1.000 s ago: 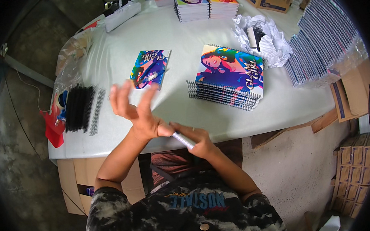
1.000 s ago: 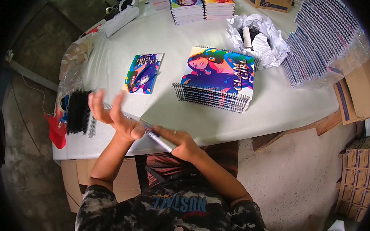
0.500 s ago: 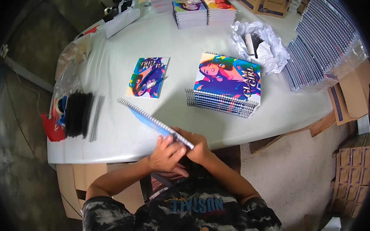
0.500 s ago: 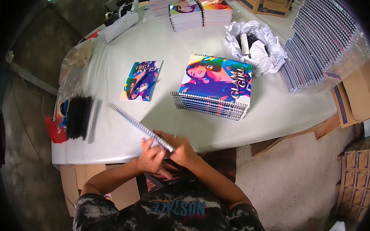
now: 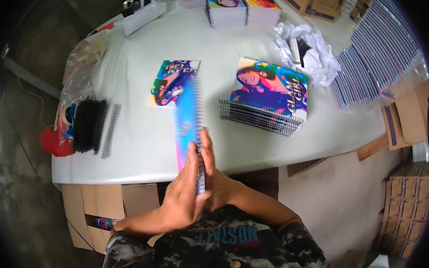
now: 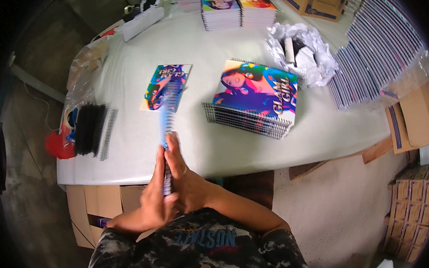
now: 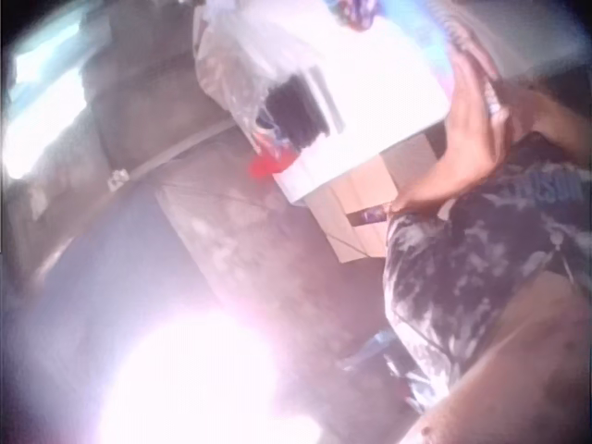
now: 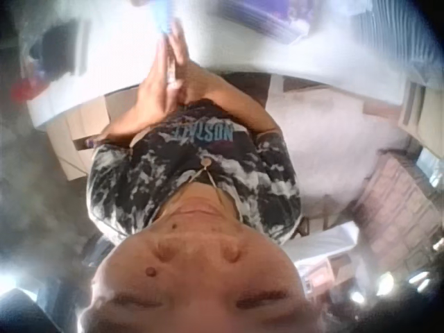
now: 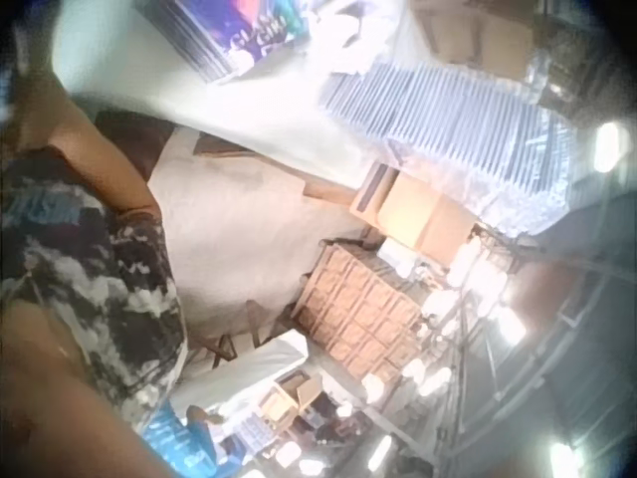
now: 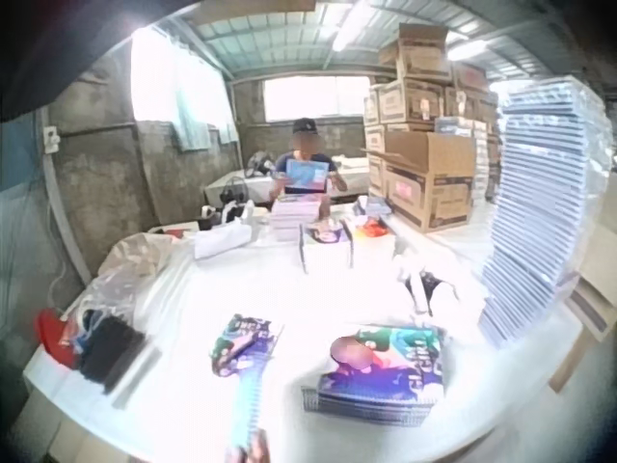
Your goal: The person assembles spiral-bound notebooks by inserting metal coils into the punched holes of the covers and pages. They repeatedly pick up a coil, align it with the holes, and press it into place, then stack the finished notebooks on the table.
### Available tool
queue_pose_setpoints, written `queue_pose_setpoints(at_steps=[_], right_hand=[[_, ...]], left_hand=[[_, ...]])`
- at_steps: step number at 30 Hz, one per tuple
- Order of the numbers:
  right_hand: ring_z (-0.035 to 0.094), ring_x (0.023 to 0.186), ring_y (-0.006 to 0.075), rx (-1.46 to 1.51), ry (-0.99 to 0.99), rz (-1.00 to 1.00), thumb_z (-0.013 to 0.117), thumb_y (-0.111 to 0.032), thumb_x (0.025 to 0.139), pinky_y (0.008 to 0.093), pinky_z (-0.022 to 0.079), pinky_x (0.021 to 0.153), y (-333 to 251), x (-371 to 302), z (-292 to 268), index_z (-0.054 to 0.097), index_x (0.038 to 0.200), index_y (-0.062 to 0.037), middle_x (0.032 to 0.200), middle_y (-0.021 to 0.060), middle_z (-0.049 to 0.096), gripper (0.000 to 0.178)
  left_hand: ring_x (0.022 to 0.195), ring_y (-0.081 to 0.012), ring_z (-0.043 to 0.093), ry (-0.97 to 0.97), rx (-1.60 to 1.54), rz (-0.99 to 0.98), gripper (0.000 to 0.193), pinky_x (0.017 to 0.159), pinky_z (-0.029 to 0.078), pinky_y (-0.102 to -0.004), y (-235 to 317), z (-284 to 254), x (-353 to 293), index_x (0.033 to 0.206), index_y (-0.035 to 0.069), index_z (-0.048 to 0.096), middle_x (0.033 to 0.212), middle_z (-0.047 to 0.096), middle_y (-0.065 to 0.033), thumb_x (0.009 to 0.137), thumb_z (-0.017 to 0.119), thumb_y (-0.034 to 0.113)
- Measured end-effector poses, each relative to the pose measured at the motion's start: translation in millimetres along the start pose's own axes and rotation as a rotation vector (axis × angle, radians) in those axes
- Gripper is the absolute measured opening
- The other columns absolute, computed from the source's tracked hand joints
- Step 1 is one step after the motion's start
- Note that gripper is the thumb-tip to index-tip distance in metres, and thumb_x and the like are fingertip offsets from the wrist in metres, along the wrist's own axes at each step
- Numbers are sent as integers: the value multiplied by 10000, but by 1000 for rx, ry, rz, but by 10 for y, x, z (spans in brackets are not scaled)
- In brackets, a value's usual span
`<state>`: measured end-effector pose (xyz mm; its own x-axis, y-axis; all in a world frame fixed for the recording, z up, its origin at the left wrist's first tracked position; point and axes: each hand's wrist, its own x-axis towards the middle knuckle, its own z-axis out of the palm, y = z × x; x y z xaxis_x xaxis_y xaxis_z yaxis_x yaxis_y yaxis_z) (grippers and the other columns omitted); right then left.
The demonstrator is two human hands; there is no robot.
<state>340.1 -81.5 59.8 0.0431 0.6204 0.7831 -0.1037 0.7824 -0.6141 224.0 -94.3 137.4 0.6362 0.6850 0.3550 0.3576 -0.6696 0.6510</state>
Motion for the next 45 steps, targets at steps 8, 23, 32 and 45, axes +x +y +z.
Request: queue_pose_setpoints(at_steps=[8, 23, 32, 45], right_hand=[[600, 655, 126, -175, -384, 821, 584, -179, 887, 269, 463, 599, -395, 691, -320, 633, 904, 48, 712, 105, 645, 233], [621, 651, 175, -401, -16, 651, 720, 67, 654, 273, 490, 599, -274, 389, -306, 533, 764, 17, 753, 103, 587, 222], [555, 967, 190, -606, 764, 75, 626, -67, 824, 310, 422, 878, -639, 468, -1420, 512, 1160, 33, 1120, 122, 572, 370], [440, 1225, 251, -475, 924, 356, 350, -352, 978, 337, 329, 1012, 324, 56, -2000, 451, 1268, 76, 1318, 210, 459, 527]], left_hand=[[823, -87, 587, 354, -665, -505, 151, 748, 467, -215, -313, -436, -54, 990, -18, 648, 916, 664, -70, 852, 618, 37], [652, -47, 491, -85, -638, -356, 123, 608, 419, -214, -728, -309, 415, 769, 37, 556, 753, 529, 12, 713, 547, -71], [710, -119, 575, 216, -186, -50, 200, 640, 469, -261, -180, -379, 1061, 969, -26, 611, 787, 628, -52, 869, 610, 147], [830, -253, 595, 424, 73, -259, 290, 665, 470, -352, -1063, 1023, 1974, 978, 65, 663, 984, 596, -134, 901, 536, 314]])
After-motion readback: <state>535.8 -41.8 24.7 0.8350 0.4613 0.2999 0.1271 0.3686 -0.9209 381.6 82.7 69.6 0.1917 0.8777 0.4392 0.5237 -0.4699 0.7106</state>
